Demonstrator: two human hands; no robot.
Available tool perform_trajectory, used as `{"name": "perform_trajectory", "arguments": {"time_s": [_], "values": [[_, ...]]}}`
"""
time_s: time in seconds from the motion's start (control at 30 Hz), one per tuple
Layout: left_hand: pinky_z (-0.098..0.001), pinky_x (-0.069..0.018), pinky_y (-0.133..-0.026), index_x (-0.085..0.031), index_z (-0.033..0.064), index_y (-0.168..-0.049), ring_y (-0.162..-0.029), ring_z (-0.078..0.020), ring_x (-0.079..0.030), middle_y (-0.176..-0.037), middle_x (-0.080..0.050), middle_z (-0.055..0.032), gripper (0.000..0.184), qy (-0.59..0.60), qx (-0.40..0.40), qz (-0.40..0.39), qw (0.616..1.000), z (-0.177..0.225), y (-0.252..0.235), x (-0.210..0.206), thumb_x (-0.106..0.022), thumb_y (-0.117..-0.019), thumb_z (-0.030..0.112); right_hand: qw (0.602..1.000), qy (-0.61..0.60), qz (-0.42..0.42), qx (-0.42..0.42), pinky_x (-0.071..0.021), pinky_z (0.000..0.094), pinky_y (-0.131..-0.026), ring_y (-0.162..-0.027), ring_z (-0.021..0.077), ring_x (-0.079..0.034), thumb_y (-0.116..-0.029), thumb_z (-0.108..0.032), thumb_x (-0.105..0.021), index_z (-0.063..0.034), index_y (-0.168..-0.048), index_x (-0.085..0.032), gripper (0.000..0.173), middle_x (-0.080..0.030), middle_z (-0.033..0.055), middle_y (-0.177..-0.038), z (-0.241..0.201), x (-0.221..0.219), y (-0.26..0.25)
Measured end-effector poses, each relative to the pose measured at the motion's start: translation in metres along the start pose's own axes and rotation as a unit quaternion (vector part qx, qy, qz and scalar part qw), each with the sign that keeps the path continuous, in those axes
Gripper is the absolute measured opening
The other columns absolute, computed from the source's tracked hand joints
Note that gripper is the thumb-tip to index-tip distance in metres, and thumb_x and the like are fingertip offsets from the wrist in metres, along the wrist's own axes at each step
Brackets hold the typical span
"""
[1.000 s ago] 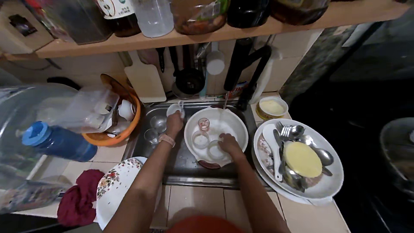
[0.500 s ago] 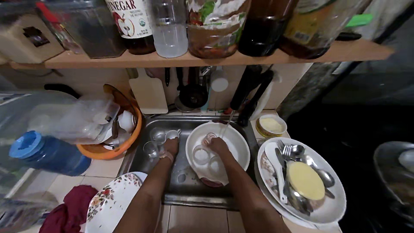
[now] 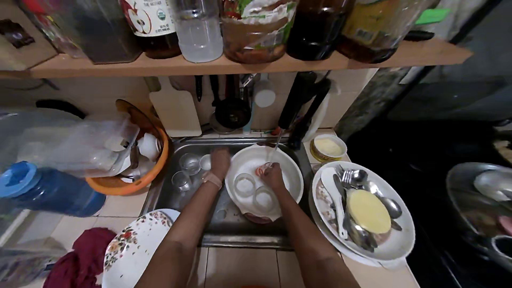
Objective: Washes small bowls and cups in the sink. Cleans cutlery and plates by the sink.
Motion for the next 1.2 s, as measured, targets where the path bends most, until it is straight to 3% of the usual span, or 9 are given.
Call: {"name": "perform_trajectory", "arguments": {"time_s": [0.1,0.23,0.37,0.47,0.6,0.8,0.87,1.0,1.2], "values": [[-0.0537,-0.0419,-0.112,-0.068,-0.0048,-0.124,-0.127,-0.0413,-0.058,-0.13,-0.064,-0.0264,0.028,0.158,-0.154,-0.002,0.975,0.051,0.006,0.009,-0.057,-0.1049,0.013,0.999,-0.01,0.007,0.029,-0.0377,0.0499,-0.116,-0.136,0.0484,-0.046,-0.0949,-0.015,-0.069,0.015,-0.109,-0.069,0.033,-0.046,0.0397,-0.143,-0.01,0.003,0.0],[-0.045,-0.0524,-0.093,-0.064,-0.0007,-0.128,-0.106,-0.0278,-0.065,-0.123,-0.066,-0.0202,0.035,0.412,-0.124,-0.128,0.894,0.095,0.027,0.001,-0.053,-0.1083,0.027,0.967,-0.228,0.11,0.02,-0.0479,0.044,-0.105,-0.12,0.0379,-0.058,-0.0924,-0.01,-0.073,0.018,-0.104,-0.067,0.031,-0.054,0.0353,-0.132,0.007,0.009,0.002],[-0.0285,-0.0547,-0.08,-0.056,0.001,-0.132,-0.087,-0.0107,-0.063,-0.112,-0.064,-0.0104,0.041,0.537,-0.041,-0.217,0.814,0.123,0.023,-0.025,-0.044,-0.1111,0.034,0.843,-0.514,0.145,-0.071,-0.0563,0.0279,-0.075,-0.078,0.0119,-0.064,-0.0967,0.0,-0.063,0.01,-0.096,-0.064,0.01,-0.067,0.0115,-0.087,0.028,0.001,0.0],[-0.0277,-0.0546,-0.084,-0.054,-0.0011,-0.133,-0.09,-0.0108,-0.063,-0.113,-0.062,-0.0105,0.041,0.563,-0.016,-0.233,0.793,0.133,0.021,-0.033,-0.041,-0.112,0.031,0.72,-0.676,0.058,-0.145,-0.0567,0.0295,-0.066,-0.073,0.0146,-0.062,-0.1037,-0.005,-0.046,0.001,-0.114,-0.053,0.014,-0.06,0.0089,-0.09,0.021,-0.006,0.006],[-0.0276,-0.0559,-0.078,-0.057,-0.0004,-0.127,-0.082,-0.0104,-0.064,-0.102,-0.063,-0.0073,0.043,0.565,-0.018,-0.258,0.784,0.133,0.028,-0.031,-0.041,-0.1117,0.037,0.653,-0.743,-0.016,-0.148,-0.0591,0.0333,-0.066,-0.074,0.0173,-0.066,-0.1066,-0.01,-0.037,-0.0072,-0.113,-0.049,0.014,-0.063,0.0083,-0.089,0.012,-0.005,0.016],[-0.0262,-0.0573,-0.074,-0.061,-0.0021,-0.115,-0.074,-0.0066,-0.064,-0.089,-0.063,-0.0036,0.043,0.453,-0.126,-0.316,0.824,0.135,0.027,-0.023,-0.041,-0.1116,0.035,0.618,-0.774,-0.005,-0.138,-0.0545,0.0289,-0.06,-0.068,0.0131,-0.062,-0.1124,-0.03,-0.03,-0.0117,-0.106,-0.054,0.03,-0.062,0.0033,-0.081,0.012,0.0,0.017],[-0.0284,-0.056,-0.072,-0.066,0.0,-0.113,-0.076,-0.0089,-0.064,-0.091,-0.067,-0.0066,0.038,0.404,-0.198,-0.239,0.861,0.13,0.01,-0.03,-0.049,-0.1088,0.034,0.607,-0.787,0.005,-0.109,-0.0578,0.0292,-0.062,-0.069,0.0121,-0.065,-0.1108,-0.029,-0.031,-0.013,-0.103,-0.056,0.031,-0.063,0.0018,-0.079,0.007,0.005,0.017],[-0.0529,-0.048,-0.105,-0.058,-0.0007,-0.136,-0.122,-0.0386,-0.061,-0.136,-0.06,-0.0251,0.04,0.274,-0.177,-0.12,0.938,0.123,0.021,0.0,-0.058,-0.106,0.025,0.604,-0.791,-0.062,-0.068,-0.0603,0.0338,-0.061,-0.07,0.0189,-0.069,-0.1088,-0.032,-0.032,-0.0059,-0.11,-0.056,0.036,-0.068,0.01,-0.083,0.002,0.006,0.016],[-0.0445,-0.0501,-0.079,-0.061,-0.006,-0.109,-0.085,-0.0261,-0.058,-0.098,-0.061,-0.0205,0.032,0.228,-0.194,-0.198,0.933,0.122,0.012,-0.011,-0.063,-0.1031,0.025,0.606,-0.776,-0.095,-0.146,-0.0595,0.032,-0.065,-0.076,0.0202,-0.069,-0.1062,-0.062,-0.026,-0.0067,-0.122,-0.053,0.064,-0.067,0.0117,-0.092,0.001,-0.006,0.021]]}}
Point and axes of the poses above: each hand's wrist, its own y-axis away from the middle knuckle, its own x-axis out of the back of the hand, z = x × y, the point moved 6 cm from there along -y, towards the middle knuckle
